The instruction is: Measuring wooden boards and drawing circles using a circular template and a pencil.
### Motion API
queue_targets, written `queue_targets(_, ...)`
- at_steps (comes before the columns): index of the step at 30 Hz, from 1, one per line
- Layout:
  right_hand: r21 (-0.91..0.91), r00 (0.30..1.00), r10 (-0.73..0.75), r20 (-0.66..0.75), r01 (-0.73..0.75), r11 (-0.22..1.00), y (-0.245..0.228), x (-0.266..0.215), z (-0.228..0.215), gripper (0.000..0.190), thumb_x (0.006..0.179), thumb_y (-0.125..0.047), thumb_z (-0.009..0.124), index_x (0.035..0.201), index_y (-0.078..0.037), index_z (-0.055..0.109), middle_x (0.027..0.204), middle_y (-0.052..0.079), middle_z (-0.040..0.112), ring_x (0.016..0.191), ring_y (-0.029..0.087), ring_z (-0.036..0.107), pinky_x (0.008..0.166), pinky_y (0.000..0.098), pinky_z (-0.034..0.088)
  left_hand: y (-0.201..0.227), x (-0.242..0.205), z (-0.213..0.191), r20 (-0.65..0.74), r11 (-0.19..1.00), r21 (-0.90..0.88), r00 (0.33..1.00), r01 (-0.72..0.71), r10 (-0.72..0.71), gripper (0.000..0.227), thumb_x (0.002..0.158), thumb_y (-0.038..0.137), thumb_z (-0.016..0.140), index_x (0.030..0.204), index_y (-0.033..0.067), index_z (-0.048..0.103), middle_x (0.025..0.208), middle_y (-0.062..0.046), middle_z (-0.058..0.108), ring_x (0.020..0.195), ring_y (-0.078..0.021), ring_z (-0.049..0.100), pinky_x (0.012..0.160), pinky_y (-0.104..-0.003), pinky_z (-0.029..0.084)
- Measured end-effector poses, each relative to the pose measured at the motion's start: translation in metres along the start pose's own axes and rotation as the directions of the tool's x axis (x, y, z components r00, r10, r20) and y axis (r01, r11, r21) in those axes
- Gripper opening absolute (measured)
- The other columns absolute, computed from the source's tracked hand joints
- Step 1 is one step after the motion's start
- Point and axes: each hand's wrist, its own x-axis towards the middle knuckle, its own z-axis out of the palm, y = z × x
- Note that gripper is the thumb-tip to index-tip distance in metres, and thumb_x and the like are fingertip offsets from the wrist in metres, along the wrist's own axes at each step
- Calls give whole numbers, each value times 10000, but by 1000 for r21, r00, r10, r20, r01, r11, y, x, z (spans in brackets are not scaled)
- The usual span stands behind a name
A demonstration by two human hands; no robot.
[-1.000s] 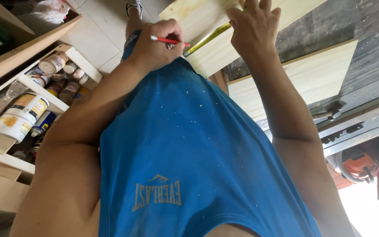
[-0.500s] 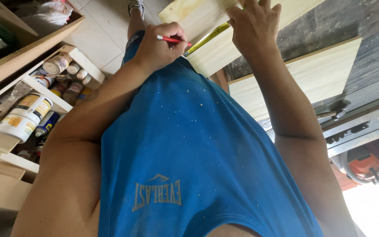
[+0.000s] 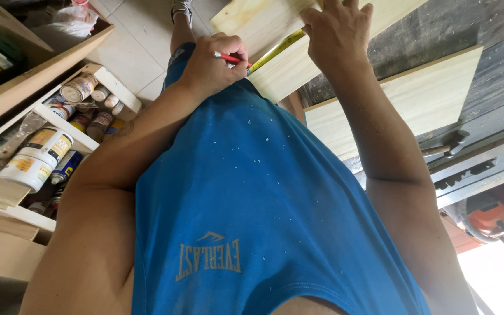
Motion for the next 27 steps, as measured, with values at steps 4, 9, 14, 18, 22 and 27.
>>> queue_targets(4, 0, 1000, 14, 15, -14, 1000, 0, 1, 1, 210, 964, -271, 849, 1173, -252, 855, 1405, 54, 647, 1190, 359, 566, 749, 569, 531, 0, 0, 0, 9, 1000, 0, 1000, 9, -9, 88, 925, 8, 735, 872, 64, 692, 810, -69, 725, 766, -225, 666, 643, -357, 531)
queue_targets(9, 18, 1000, 16, 25, -17, 1000, 0, 0, 0, 192, 974, -268, 835, 1164, -242, 853, 1367, 54, 664, 1167, 367, 578, 759, 583, 524, -1, 0, 1, 5, 1000, 28, 1000, -10, 10, 74, 945, 11, 716, 896, 39, 668, 805, -104, 714, 756, -245, 679, 625, -346, 544)
queue_targets(14, 44, 997, 36, 69, -39, 998, 1, 0, 1, 207, 985, -273, 809, 1188, -243, 841, 1374, 53, 661, 1188, 385, 581, 812, 643, 507, 0, 1, 1, 7, 999, 22, 1000, -28, 28, 75, 949, 20, 708, 882, 33, 678, 793, -106, 719, 747, -243, 680, 618, -345, 540)
queue_targets(18, 30, 1000, 20, -7, -20, 999, 1, -2, 5, 183, 982, -263, 841, 1164, -251, 855, 1381, 36, 680, 1199, 343, 591, 841, 601, 479, -1, 0, 3, 11, 999, 34, 1000, -23, 22, 90, 958, 39, 702, 874, 47, 672, 785, -88, 707, 750, -233, 661, 612, -345, 521)
queue_targets(22, 33, 999, 20, -27, -19, 999, 2, -3, 10, 193, 973, -270, 851, 1164, -249, 861, 1379, 48, 681, 1200, 346, 607, 892, 612, 438, 0, 0, 2, -15, 999, 35, 1000, -20, 20, 84, 940, 17, 718, 888, 37, 655, 786, -98, 697, 742, -243, 656, 605, -351, 520)
queue_targets(27, 152, 979, 49, 199, -80, 985, 6, -21, 0, 176, 1096, -328, 689, 1132, -200, 804, 1176, 66, 681, 1027, 301, 618, 762, 507, 537, 12, 9, -15, -13, 991, -128, 1000, -25, 23, 136, 1063, 32, 616, 936, 28, 666, 820, -104, 693, 773, -215, 688, 618, -306, 516)
